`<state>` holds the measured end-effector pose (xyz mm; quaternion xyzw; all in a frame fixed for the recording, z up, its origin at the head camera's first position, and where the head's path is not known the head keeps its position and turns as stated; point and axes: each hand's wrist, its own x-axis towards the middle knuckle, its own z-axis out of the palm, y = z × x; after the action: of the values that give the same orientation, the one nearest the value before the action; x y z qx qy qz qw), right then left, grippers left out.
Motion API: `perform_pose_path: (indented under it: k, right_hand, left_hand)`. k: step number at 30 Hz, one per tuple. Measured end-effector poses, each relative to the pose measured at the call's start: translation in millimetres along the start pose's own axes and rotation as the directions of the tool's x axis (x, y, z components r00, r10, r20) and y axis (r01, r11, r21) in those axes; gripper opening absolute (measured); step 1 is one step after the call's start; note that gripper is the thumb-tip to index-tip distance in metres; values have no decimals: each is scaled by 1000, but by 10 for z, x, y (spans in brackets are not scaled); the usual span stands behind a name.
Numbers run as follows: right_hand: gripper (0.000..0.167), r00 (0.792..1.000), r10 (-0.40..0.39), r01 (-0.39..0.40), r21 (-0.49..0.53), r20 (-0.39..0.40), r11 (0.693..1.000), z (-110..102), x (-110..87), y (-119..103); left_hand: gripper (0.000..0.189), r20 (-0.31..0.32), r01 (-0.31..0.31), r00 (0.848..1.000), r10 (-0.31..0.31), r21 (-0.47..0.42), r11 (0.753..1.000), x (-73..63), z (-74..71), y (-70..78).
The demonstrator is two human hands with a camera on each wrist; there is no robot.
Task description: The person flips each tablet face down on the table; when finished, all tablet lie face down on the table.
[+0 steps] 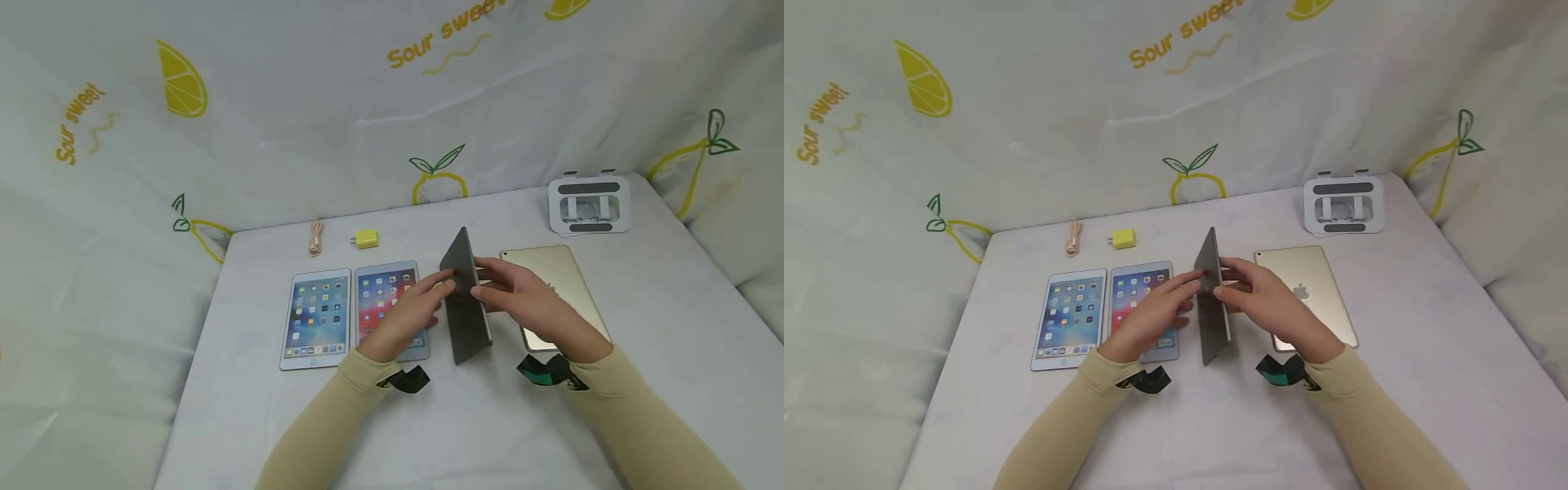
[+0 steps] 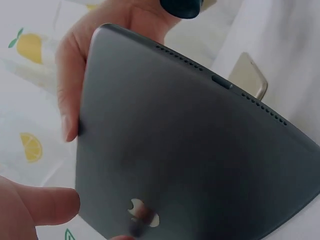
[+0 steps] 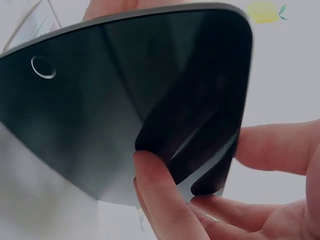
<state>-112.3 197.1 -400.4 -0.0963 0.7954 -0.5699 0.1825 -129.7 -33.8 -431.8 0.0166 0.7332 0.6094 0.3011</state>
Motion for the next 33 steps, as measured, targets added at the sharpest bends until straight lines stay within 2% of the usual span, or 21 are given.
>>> perform_pose_path:
  k: [5, 8, 15, 18, 33]
  right_hand:
    - [69, 998, 40, -42, -55, -50, 998, -140, -77, 72]
    - [65, 992, 65, -78, -129, -105, 989, -222, -111, 154]
    - [60, 984, 95, -131, -256, -148, 958, -323, -135, 362]
    - [59, 982, 99, -144, -290, -163, 946, -318, -124, 399]
    - [64, 970, 189, -224, -260, -152, 939, -243, -115, 426]
  left_hand:
    - [64, 2, -2, 1000, 2, 5, 1000, 7, 1, -15]
    - [65, -5, 3, 1000, -3, 4, 1000, 11, 3, -9]
    - [65, -45, -3, 999, 9, 120, 993, -7, 13, -11]
    - [64, -51, -16, 998, 22, 123, 992, -4, 8, -17]
    - [63, -65, -33, 997, 42, 134, 990, 18, -24, -30]
